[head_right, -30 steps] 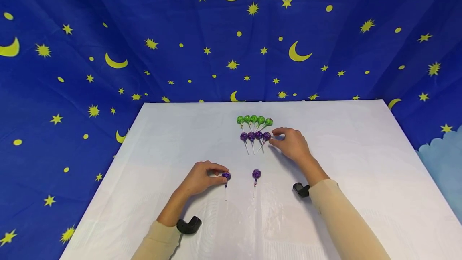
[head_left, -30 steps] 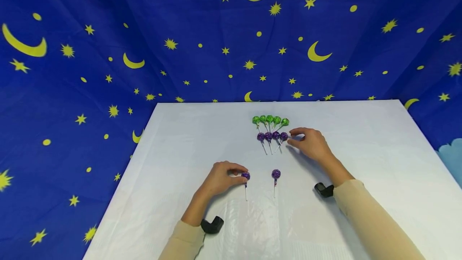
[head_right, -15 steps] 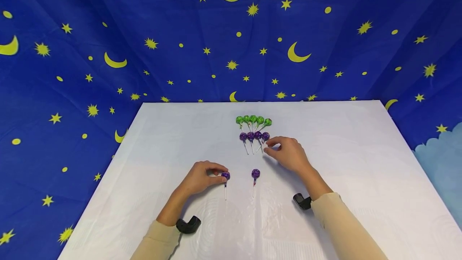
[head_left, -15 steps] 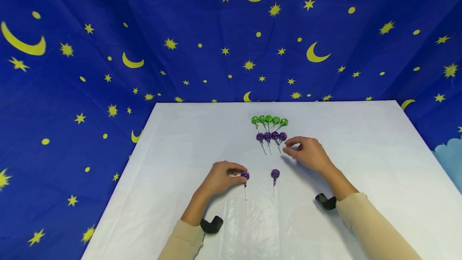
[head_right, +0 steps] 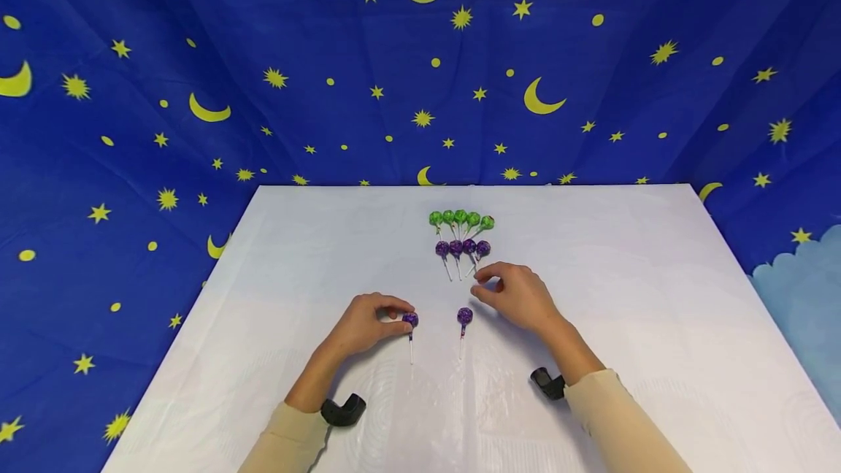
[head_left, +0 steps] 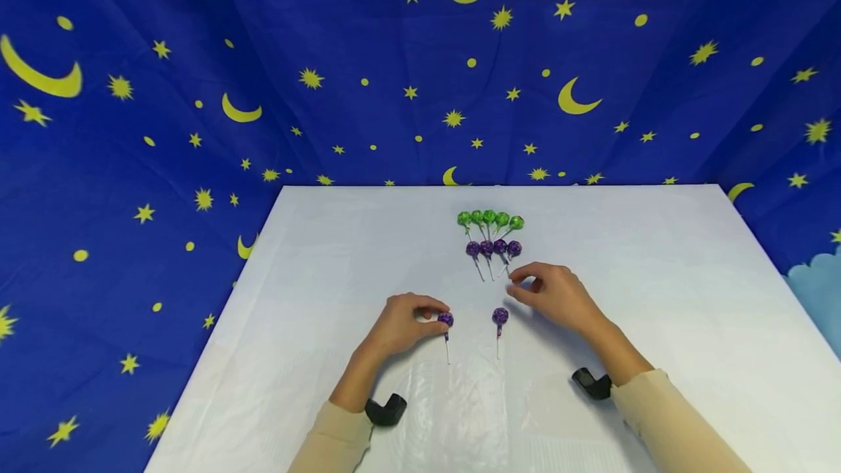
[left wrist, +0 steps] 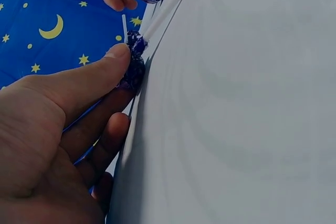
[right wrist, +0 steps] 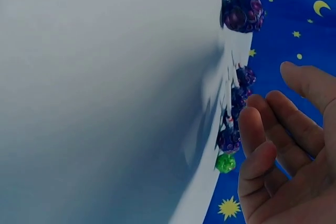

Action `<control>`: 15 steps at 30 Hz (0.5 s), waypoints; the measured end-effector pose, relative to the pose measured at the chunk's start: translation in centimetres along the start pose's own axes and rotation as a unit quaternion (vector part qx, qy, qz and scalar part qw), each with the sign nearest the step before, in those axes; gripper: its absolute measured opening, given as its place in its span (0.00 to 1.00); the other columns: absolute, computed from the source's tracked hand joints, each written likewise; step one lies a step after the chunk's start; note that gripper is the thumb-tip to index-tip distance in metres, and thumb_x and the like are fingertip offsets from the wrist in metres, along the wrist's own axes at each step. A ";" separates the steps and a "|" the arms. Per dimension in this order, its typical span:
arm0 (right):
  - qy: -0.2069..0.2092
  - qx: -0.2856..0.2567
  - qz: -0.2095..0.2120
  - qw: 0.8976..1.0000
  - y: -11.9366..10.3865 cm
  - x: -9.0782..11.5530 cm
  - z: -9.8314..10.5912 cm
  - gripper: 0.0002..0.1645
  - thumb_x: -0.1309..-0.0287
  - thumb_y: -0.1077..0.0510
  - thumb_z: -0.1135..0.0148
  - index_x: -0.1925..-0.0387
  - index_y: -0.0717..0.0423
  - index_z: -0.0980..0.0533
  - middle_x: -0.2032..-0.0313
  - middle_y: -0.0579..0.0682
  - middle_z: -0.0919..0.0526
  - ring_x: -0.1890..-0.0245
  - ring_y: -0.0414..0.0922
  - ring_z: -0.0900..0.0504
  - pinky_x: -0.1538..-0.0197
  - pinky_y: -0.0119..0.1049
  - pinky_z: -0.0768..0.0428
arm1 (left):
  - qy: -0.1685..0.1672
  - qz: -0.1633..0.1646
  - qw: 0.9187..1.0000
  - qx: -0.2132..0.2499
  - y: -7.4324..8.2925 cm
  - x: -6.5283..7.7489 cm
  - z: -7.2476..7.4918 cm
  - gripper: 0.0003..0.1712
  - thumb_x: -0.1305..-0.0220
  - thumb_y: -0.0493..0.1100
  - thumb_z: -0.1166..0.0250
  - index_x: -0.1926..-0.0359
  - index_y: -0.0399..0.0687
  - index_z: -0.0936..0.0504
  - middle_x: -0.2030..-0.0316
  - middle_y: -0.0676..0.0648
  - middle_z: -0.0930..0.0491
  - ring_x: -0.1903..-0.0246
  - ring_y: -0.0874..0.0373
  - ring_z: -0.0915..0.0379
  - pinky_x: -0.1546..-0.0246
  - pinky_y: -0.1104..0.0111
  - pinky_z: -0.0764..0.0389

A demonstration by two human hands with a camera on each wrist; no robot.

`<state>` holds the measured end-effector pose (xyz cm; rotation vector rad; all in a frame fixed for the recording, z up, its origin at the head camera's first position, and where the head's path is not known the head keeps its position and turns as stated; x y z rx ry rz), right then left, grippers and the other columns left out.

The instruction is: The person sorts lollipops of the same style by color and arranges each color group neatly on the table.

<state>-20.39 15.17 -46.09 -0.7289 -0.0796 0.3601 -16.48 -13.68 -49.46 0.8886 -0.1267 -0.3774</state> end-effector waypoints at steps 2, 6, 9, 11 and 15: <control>-0.011 -0.002 0.009 1.000 -0.1 0.3 -0.2 0.17 0.44 0.47 0.31 0.55 0.50 0.17 0.68 0.41 0.18 0.74 0.40 0.25 0.71 0.38 0.28 | 0.003 -0.001 1.000 0.000 0.0 0.0 0.0 0.15 0.48 0.52 0.26 0.58 0.58 0.12 0.72 0.61 0.23 0.69 0.60 0.27 0.63 0.66 0.28; -0.036 0.001 0.035 0.999 -0.3 0.8 -0.7 0.17 0.44 0.49 0.31 0.54 0.50 0.17 0.66 0.39 0.18 0.73 0.38 0.25 0.71 0.36 0.27 | 0.001 0.002 1.000 -0.001 -0.1 0.1 -0.1 0.15 0.47 0.51 0.26 0.57 0.58 0.13 0.72 0.61 0.23 0.69 0.62 0.28 0.63 0.67 0.28; -0.050 0.007 0.054 0.997 -0.4 1.2 -1.1 0.17 0.45 0.49 0.30 0.55 0.50 0.17 0.63 0.40 0.18 0.72 0.37 0.25 0.70 0.34 0.26 | 0.001 0.003 1.000 -0.002 0.0 0.3 -0.2 0.15 0.47 0.50 0.26 0.57 0.57 0.13 0.71 0.60 0.22 0.69 0.62 0.28 0.63 0.67 0.28; -0.054 0.004 0.059 0.997 -0.4 1.4 -1.3 0.17 0.46 0.48 0.29 0.56 0.50 0.17 0.63 0.40 0.18 0.72 0.36 0.25 0.69 0.34 0.26 | 0.002 0.001 1.000 -0.002 0.0 0.3 -0.1 0.14 0.46 0.49 0.26 0.57 0.56 0.13 0.71 0.60 0.22 0.69 0.62 0.28 0.63 0.66 0.28; -0.061 0.009 0.059 0.996 -0.4 1.5 -1.7 0.18 0.49 0.47 0.27 0.57 0.47 0.17 0.65 0.37 0.19 0.73 0.35 0.26 0.69 0.33 0.27 | 0.007 -0.004 1.000 -0.001 0.0 0.2 -0.1 0.14 0.46 0.49 0.26 0.57 0.56 0.13 0.71 0.60 0.22 0.69 0.61 0.28 0.63 0.66 0.28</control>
Point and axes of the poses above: each hand's wrist, its own x-axis away from the middle knuckle, its own z-axis out of the back of the hand, y = z × x, the point moved 2 cm from there along -x, towards the middle knuckle
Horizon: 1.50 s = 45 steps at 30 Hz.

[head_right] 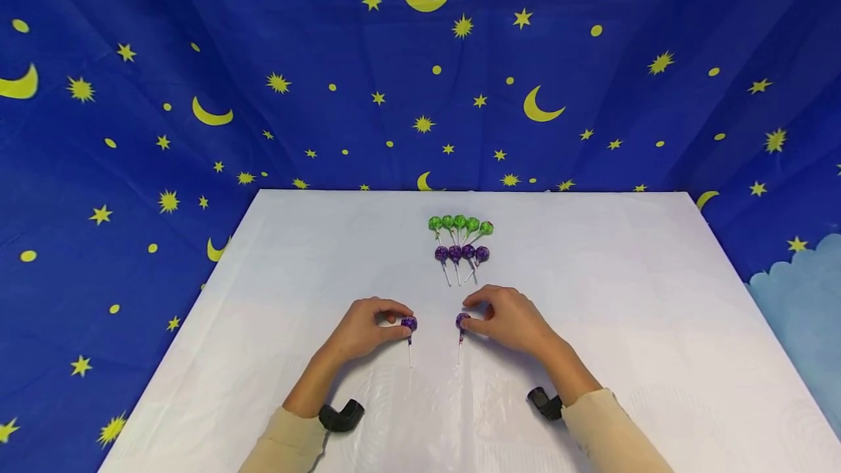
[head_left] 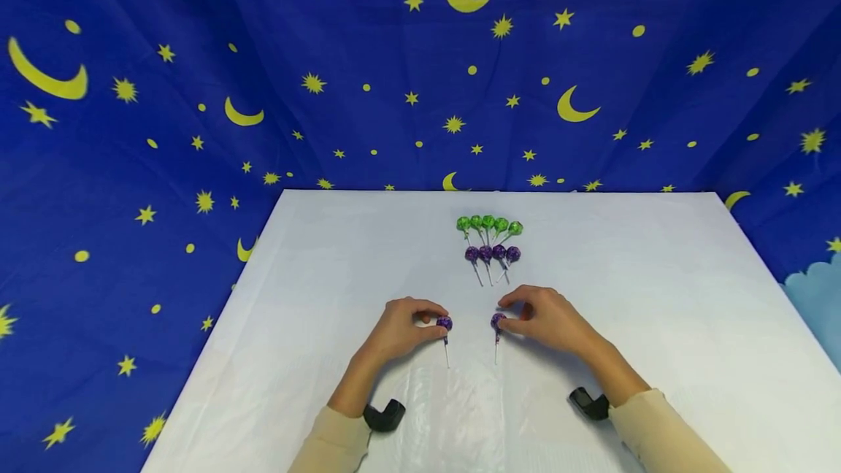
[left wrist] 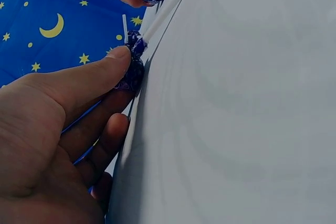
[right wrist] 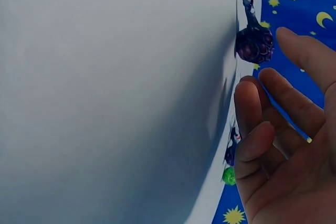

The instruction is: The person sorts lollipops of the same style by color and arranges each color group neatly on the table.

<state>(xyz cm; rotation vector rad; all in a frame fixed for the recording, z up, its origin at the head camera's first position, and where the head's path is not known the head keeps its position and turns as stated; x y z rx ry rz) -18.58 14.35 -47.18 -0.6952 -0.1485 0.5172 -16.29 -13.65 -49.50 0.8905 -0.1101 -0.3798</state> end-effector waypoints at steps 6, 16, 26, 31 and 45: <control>0.005 0.016 -0.003 1.000 0.0 0.2 -0.4 0.15 0.50 0.51 0.26 0.59 0.47 0.17 0.68 0.38 0.20 0.74 0.36 0.26 0.70 0.33 0.26 | -0.001 0.004 1.000 0.005 -0.2 -0.1 -0.2 0.14 0.46 0.50 0.26 0.57 0.57 0.13 0.70 0.58 0.21 0.68 0.61 0.27 0.62 0.66 0.27; 0.012 0.015 -0.003 1.000 0.1 0.2 -0.5 0.14 0.51 0.52 0.25 0.61 0.48 0.17 0.70 0.37 0.20 0.74 0.36 0.27 0.71 0.33 0.26 | 0.004 0.003 1.000 0.009 -0.2 -0.2 -0.3 0.14 0.47 0.50 0.26 0.58 0.58 0.13 0.70 0.60 0.21 0.68 0.62 0.27 0.62 0.66 0.27; 0.011 0.011 0.004 1.000 0.2 0.1 -0.6 0.12 0.51 0.52 0.26 0.62 0.47 0.16 0.72 0.36 0.21 0.75 0.37 0.27 0.71 0.33 0.27 | 0.012 0.021 1.000 0.013 -0.3 0.0 -0.3 0.14 0.47 0.51 0.26 0.58 0.60 0.13 0.70 0.61 0.21 0.68 0.61 0.27 0.64 0.66 0.28; 0.010 0.013 0.002 1.000 0.2 0.1 -0.6 0.12 0.50 0.51 0.26 0.62 0.47 0.16 0.72 0.35 0.21 0.76 0.36 0.27 0.71 0.33 0.27 | 0.019 0.041 0.998 0.032 -0.4 -0.1 -0.3 0.13 0.47 0.51 0.26 0.58 0.62 0.13 0.71 0.62 0.21 0.69 0.63 0.27 0.66 0.66 0.28; 0.006 0.006 -0.017 1.000 0.1 0.1 -0.6 0.12 0.50 0.51 0.26 0.63 0.46 0.16 0.72 0.36 0.22 0.75 0.38 0.27 0.71 0.34 0.27 | 0.034 0.058 0.996 0.054 0.0 -1.2 0.1 0.14 0.48 0.53 0.25 0.58 0.63 0.13 0.72 0.59 0.19 0.69 0.63 0.25 0.64 0.64 0.27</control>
Point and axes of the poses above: each hand's wrist, its own x-axis away from the middle knuckle, its own z-axis out of the back of the hand, y = z × x, the point moved 2 cm from there along -x, towards the middle knuckle
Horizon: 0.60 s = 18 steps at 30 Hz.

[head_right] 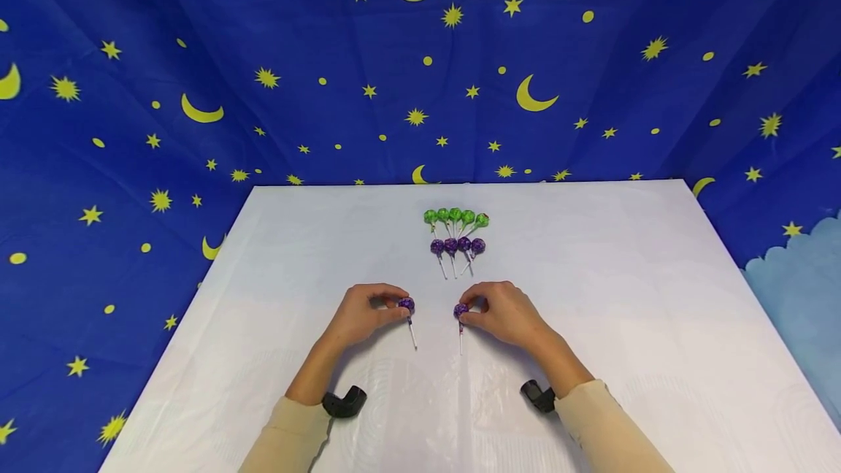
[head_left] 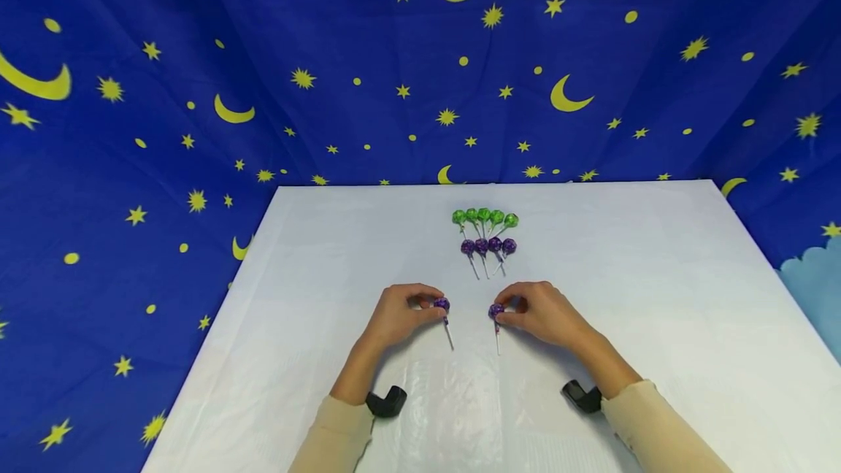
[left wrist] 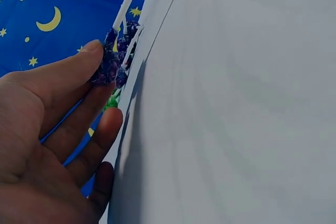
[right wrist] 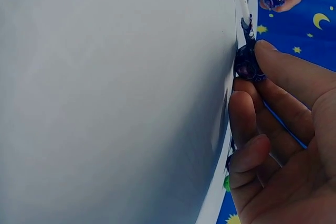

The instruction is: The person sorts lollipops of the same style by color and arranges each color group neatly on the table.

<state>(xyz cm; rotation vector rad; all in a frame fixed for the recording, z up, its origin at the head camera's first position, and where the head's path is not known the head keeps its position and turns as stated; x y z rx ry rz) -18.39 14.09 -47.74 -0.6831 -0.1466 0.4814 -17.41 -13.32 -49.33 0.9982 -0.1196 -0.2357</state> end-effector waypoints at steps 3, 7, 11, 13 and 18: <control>0.002 0.001 0.000 1.000 0.0 0.1 0.1 0.11 0.50 0.51 0.26 0.62 0.46 0.17 0.72 0.36 0.22 0.75 0.38 0.27 0.71 0.35 0.27 | 0.009 -0.004 1.000 -0.001 0.4 -0.4 0.1 0.14 0.48 0.53 0.25 0.58 0.62 0.13 0.71 0.59 0.19 0.69 0.62 0.25 0.65 0.64 0.26; 0.004 0.003 -0.001 1.000 0.0 -0.1 0.0 0.11 0.50 0.51 0.26 0.63 0.45 0.16 0.73 0.36 0.22 0.76 0.38 0.28 0.71 0.35 0.28 | 0.012 -0.009 1.000 -0.003 0.9 -1.2 0.4 0.15 0.48 0.51 0.26 0.58 0.59 0.13 0.68 0.57 0.17 0.69 0.61 0.24 0.65 0.63 0.25; 0.001 0.001 -0.005 1.000 0.0 -0.2 0.0 0.11 0.50 0.50 0.26 0.63 0.44 0.16 0.73 0.36 0.22 0.76 0.38 0.28 0.72 0.35 0.28 | 0.012 -0.011 1.000 -0.010 1.1 -2.3 0.6 0.14 0.47 0.50 0.26 0.58 0.58 0.13 0.69 0.55 0.18 0.70 0.59 0.24 0.66 0.63 0.25; -0.002 0.000 -0.008 1.000 -0.1 -0.3 -0.1 0.11 0.50 0.50 0.26 0.63 0.44 0.16 0.73 0.36 0.22 0.76 0.38 0.28 0.72 0.35 0.28 | 0.008 -0.008 1.000 -0.016 1.0 -2.9 0.6 0.14 0.47 0.50 0.26 0.58 0.58 0.13 0.70 0.55 0.18 0.71 0.59 0.25 0.67 0.63 0.26; -0.002 0.003 -0.017 1.000 -0.2 -0.1 0.1 0.11 0.51 0.50 0.26 0.63 0.44 0.16 0.73 0.35 0.22 0.77 0.38 0.28 0.73 0.36 0.28 | -0.004 -0.007 0.999 -0.031 1.1 -4.4 0.5 0.13 0.47 0.50 0.25 0.59 0.59 0.12 0.70 0.57 0.18 0.72 0.60 0.26 0.69 0.65 0.26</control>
Point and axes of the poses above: each hand's wrist, its own x-axis away from the middle knuckle, its own z-axis out of the back of the hand, y = z × x, the point moved 2 cm from there along -x, towards the middle knuckle
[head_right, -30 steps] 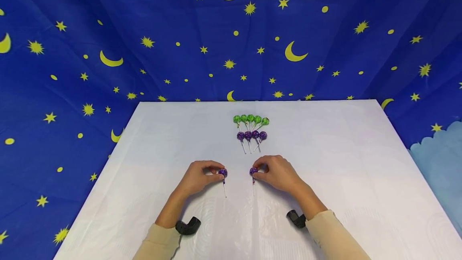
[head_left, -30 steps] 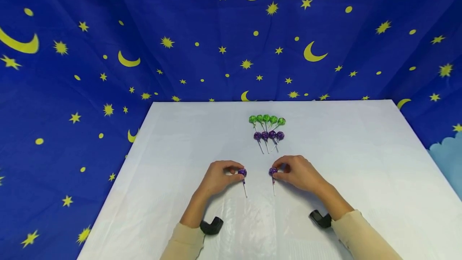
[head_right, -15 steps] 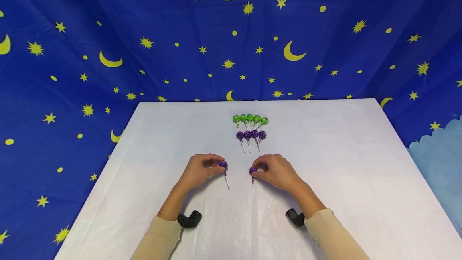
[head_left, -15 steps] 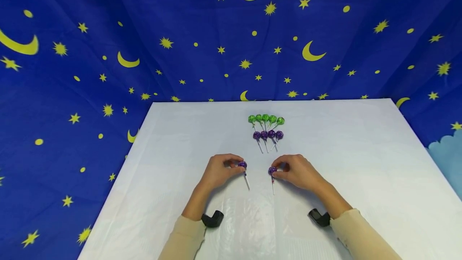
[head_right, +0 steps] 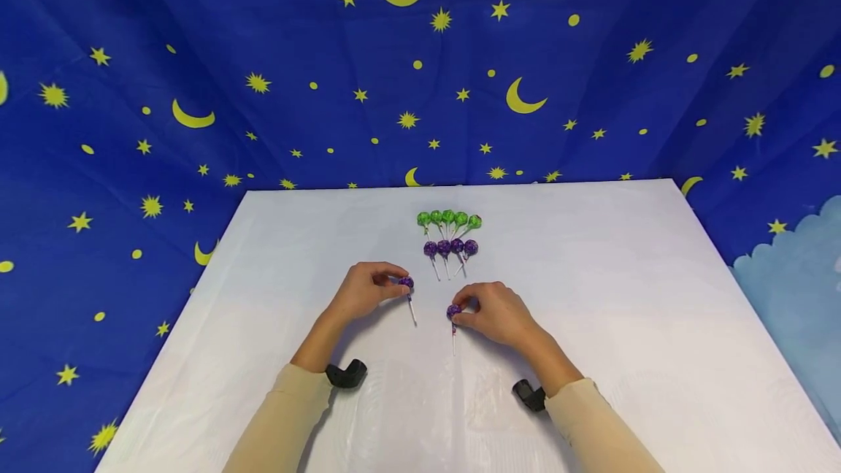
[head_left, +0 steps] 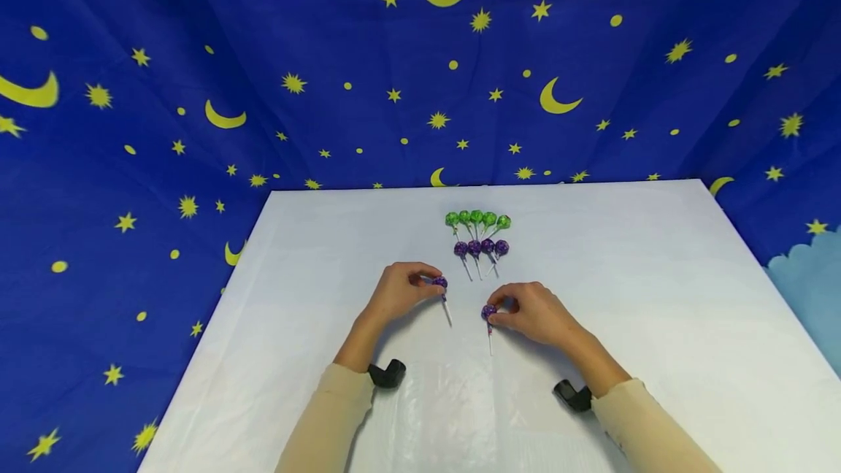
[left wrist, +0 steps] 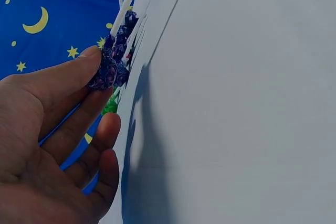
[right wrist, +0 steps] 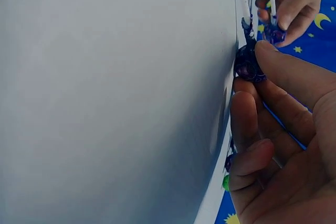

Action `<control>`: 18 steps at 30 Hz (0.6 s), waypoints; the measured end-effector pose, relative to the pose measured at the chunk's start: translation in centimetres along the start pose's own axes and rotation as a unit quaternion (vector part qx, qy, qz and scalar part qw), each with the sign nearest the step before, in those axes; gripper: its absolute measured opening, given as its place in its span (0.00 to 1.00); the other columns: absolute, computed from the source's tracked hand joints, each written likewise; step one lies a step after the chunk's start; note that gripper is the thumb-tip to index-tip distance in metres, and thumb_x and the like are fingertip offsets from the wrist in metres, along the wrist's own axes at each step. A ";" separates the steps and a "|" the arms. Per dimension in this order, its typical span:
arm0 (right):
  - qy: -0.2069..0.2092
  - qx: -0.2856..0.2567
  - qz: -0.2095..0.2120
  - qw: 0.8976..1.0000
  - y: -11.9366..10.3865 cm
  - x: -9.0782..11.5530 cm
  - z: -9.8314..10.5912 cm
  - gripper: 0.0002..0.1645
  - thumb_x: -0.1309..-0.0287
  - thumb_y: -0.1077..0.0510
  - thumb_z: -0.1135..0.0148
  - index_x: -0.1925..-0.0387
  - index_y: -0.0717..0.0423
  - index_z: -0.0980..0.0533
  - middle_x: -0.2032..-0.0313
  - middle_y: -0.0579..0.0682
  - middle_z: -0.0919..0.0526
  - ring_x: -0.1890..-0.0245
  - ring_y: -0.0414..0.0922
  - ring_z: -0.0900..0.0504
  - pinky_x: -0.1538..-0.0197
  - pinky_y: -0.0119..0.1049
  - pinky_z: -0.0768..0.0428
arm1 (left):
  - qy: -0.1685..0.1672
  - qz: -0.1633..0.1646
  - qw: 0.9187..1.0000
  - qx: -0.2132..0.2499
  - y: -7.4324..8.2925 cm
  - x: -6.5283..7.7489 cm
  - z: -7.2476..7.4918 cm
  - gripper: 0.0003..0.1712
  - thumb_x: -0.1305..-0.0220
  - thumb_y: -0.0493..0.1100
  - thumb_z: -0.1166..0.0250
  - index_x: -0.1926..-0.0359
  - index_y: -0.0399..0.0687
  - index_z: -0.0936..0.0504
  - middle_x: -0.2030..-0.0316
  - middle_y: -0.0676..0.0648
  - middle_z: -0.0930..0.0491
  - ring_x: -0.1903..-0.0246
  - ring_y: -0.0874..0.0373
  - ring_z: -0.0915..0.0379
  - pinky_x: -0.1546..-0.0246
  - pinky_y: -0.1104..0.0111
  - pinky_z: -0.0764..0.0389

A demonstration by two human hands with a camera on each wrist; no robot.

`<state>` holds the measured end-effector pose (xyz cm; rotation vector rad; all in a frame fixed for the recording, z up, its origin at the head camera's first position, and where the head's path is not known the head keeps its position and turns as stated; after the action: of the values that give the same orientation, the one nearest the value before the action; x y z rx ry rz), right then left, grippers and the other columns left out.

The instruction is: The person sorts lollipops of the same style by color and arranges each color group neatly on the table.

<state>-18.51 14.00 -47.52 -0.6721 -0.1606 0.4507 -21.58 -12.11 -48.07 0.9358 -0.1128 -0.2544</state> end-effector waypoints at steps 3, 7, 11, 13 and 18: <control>0.002 0.002 0.000 1.000 0.0 0.0 -0.1 0.12 0.51 0.50 0.26 0.63 0.44 0.16 0.73 0.35 0.22 0.76 0.38 0.28 0.72 0.36 0.28 | 0.004 0.001 1.000 -0.011 0.1 -0.7 0.1 0.13 0.47 0.51 0.25 0.59 0.59 0.12 0.68 0.58 0.18 0.73 0.60 0.26 0.70 0.65 0.26; 0.005 0.005 0.000 1.000 0.0 0.0 0.0 0.12 0.51 0.50 0.26 0.63 0.44 0.16 0.71 0.35 0.21 0.76 0.38 0.28 0.71 0.36 0.28 | 0.006 0.003 0.999 -0.033 0.2 -1.9 0.1 0.13 0.47 0.50 0.25 0.59 0.59 0.12 0.67 0.59 0.17 0.73 0.60 0.28 0.72 0.65 0.27; 0.005 0.003 -0.004 1.000 0.0 0.0 0.0 0.11 0.51 0.49 0.26 0.63 0.43 0.16 0.71 0.35 0.21 0.76 0.38 0.28 0.72 0.36 0.29 | 0.012 0.006 0.999 -0.045 0.1 -2.8 -0.1 0.12 0.47 0.49 0.25 0.60 0.57 0.12 0.66 0.59 0.17 0.72 0.60 0.27 0.70 0.65 0.27; 0.005 0.001 -0.004 1.000 0.0 0.1 0.0 0.11 0.51 0.49 0.26 0.63 0.43 0.16 0.71 0.36 0.21 0.77 0.38 0.28 0.72 0.36 0.29 | 0.022 0.007 0.999 -0.039 0.0 -3.2 -0.1 0.12 0.47 0.48 0.25 0.60 0.56 0.12 0.65 0.58 0.17 0.71 0.60 0.27 0.69 0.65 0.26; 0.007 0.002 -0.005 1.000 0.0 0.2 -0.1 0.11 0.50 0.49 0.26 0.63 0.43 0.16 0.69 0.36 0.20 0.77 0.37 0.29 0.72 0.36 0.29 | 0.038 0.007 0.999 -0.031 -0.1 -4.4 -0.2 0.12 0.47 0.48 0.25 0.60 0.56 0.12 0.64 0.58 0.16 0.70 0.60 0.26 0.66 0.65 0.25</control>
<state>-18.30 14.02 -47.63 -0.6708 -0.1496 0.4374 -25.77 -10.89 -48.20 0.8814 -0.0408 -0.2082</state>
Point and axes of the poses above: each hand's wrist, its own x-axis away from the middle knuckle, its own z-axis out of the back of the hand, y = z × x, the point moved 2 cm from there along -x, towards the middle knuckle
